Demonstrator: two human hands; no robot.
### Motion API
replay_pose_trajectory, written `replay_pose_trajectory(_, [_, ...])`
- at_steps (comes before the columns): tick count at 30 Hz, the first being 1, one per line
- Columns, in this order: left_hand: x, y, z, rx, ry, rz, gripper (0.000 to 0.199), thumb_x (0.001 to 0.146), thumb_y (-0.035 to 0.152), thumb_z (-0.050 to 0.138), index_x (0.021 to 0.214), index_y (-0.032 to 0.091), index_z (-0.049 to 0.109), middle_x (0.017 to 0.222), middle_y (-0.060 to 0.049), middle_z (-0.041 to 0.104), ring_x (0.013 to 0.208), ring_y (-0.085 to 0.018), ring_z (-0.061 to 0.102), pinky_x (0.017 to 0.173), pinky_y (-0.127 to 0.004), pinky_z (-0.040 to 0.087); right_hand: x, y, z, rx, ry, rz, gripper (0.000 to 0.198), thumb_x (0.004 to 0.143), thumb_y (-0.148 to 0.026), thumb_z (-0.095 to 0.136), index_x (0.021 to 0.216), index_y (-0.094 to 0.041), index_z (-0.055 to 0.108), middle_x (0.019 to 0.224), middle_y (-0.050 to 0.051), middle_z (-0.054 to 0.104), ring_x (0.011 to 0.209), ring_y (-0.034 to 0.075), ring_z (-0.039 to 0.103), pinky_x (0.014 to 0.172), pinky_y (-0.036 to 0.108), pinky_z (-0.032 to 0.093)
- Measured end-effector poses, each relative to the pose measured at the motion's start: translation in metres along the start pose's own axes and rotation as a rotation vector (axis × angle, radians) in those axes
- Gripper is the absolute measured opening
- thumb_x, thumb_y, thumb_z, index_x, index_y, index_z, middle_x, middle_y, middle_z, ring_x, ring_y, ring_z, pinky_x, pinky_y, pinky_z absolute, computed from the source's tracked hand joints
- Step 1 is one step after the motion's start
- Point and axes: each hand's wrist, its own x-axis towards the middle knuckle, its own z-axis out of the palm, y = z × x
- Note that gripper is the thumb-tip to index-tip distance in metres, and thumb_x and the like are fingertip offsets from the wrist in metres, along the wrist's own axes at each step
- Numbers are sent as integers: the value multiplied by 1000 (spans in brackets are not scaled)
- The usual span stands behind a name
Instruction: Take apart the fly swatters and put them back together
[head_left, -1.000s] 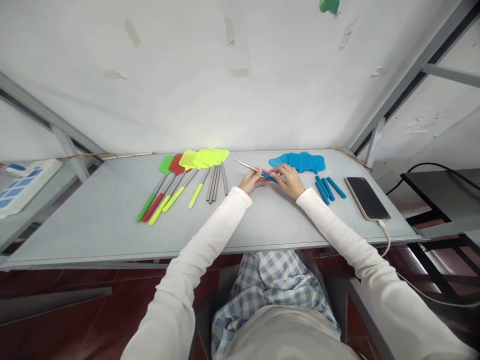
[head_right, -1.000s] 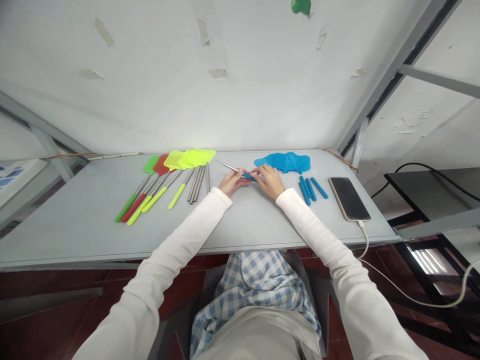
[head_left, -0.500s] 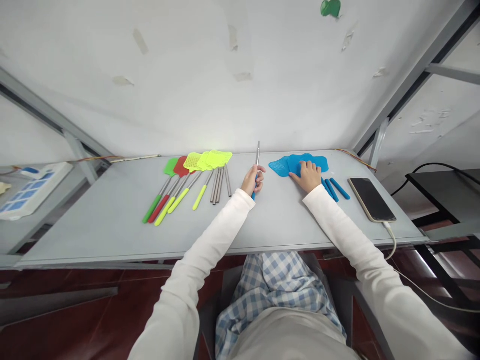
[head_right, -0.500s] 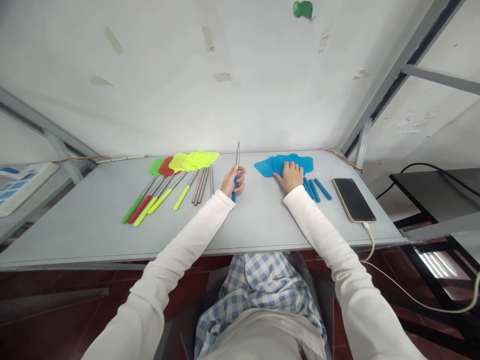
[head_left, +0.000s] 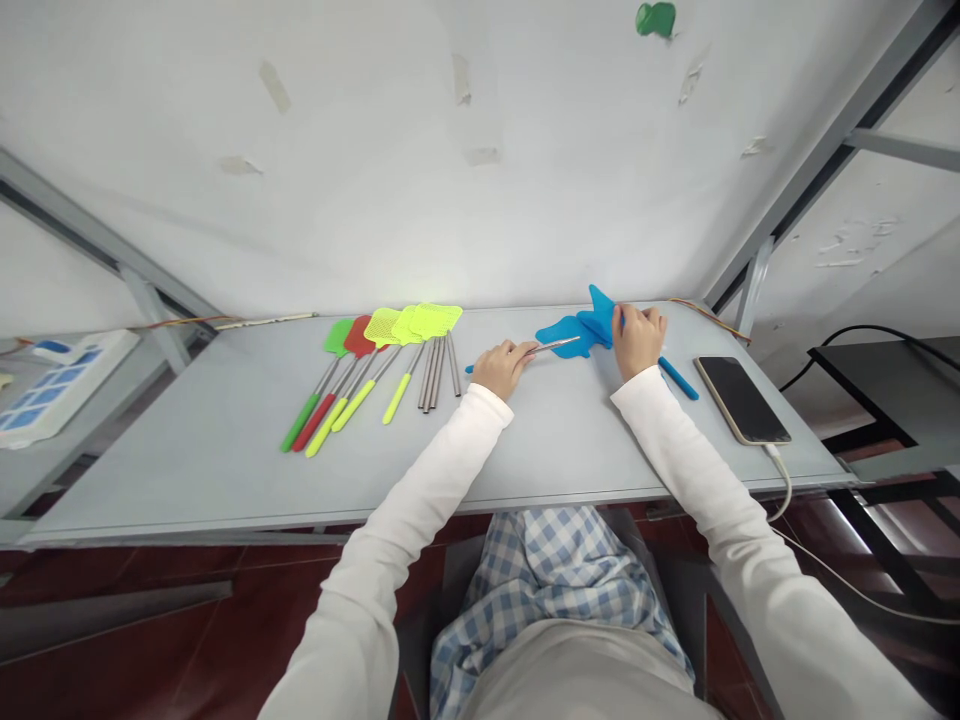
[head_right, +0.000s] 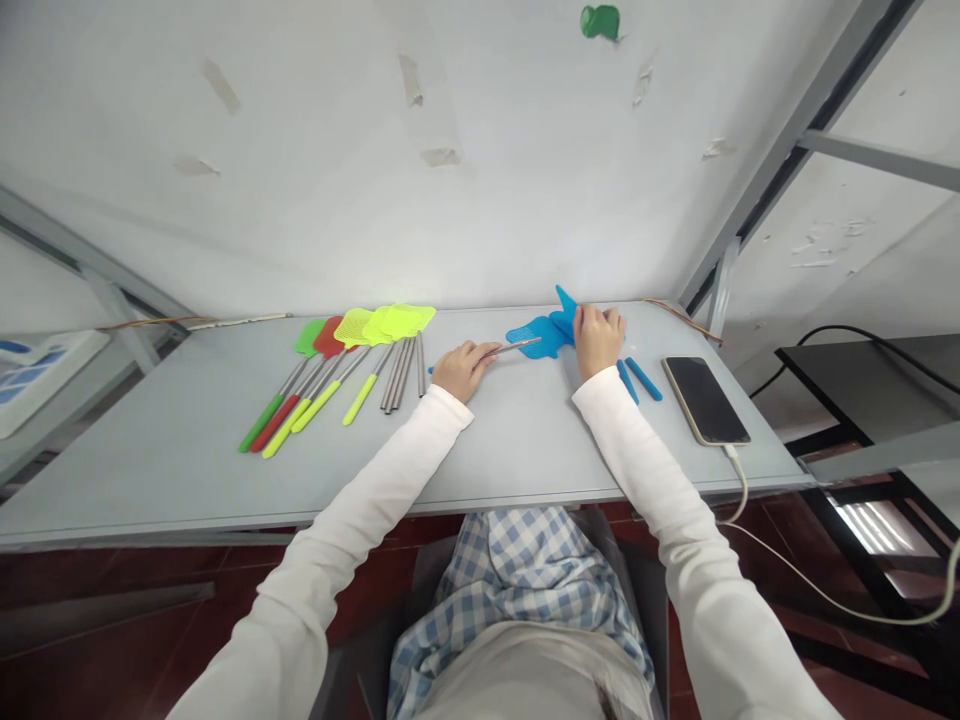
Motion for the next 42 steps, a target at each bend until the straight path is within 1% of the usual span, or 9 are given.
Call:
replay_pose_trajectory(3, [3,-2,0,66,-3,0,35,93,43,43,113,30,68,88,-9,60,83,-23,56,76,-33,35,7,0,-6,216,75,136,37,95,-44,36,92,-18,62,85,12,63,93,26,53,91,45,37])
replay_pose_trajectory(6, [3,-3,2,56,-3,1,35,93,44,43,113,30,69,88,-8,61,82,-22,55,76,-33,35,7,-2,1,567,84,406,31,92,-46,45,83,-20,60,75,3,59,78,18,56,79,35,45])
replay_pose_trajectory(10, [2,-4,7,9,12,5,37,93,46,42,114,30,68,89,-8,61,81,-21,54,76,-32,35,-1,-12,13,1160,-171,854,24,80,-36,68,68,-21,53,55,-6,50,59,10,54,63,25,50])
replay_pose_trajectory(12, [1,-5,8,0,27,1,39,94,47,40,115,29,67,88,-8,61,81,-21,55,75,-31,36,-6,-19,14,1374,-278,945,26,71,-25,77,66,-21,52,59,-6,57,64,10,60,66,23,54])
replay_pose_trajectory(15, [0,-5,7,-4,43,-9,40,95,45,38,117,28,66,89,-7,62,82,-21,56,75,-30,36,-11,-29,12,1524,-337,942,28,65,-14,80,65,-20,53,71,-3,66,77,12,67,76,23,57])
replay_pose_trajectory(20, [1,-6,7,-21,54,-22,38,95,44,39,115,26,67,90,-7,63,85,-21,57,76,-29,37,-13,-32,11,1557,-299,920,19,69,-9,75,69,-19,59,72,-3,67,78,11,68,80,22,58])
replay_pose_trajectory(28, [0,-7,7,-34,59,-49,40,95,45,38,116,26,67,91,-8,62,87,-22,58,77,-30,38,-13,-27,15,1539,-246,933,23,67,-11,77,66,-21,57,68,-4,66,76,10,67,82,23,58])
replay_pose_trajectory(35, [0,-8,9,-70,41,-21,41,95,45,38,120,27,66,88,-7,62,82,-20,55,75,-28,37,-18,-31,16,1527,-295,882,24,63,-13,80,68,-21,57,69,-6,65,74,9,65,83,24,58])
replay_pose_trajectory(42, [0,-11,13,-112,63,-51,41,95,46,39,119,27,66,86,-7,61,82,-20,54,74,-30,36,-16,-23,21,1528,-254,905,26,64,-17,81,68,-22,56,68,-6,64,80,11,68,85,25,57])
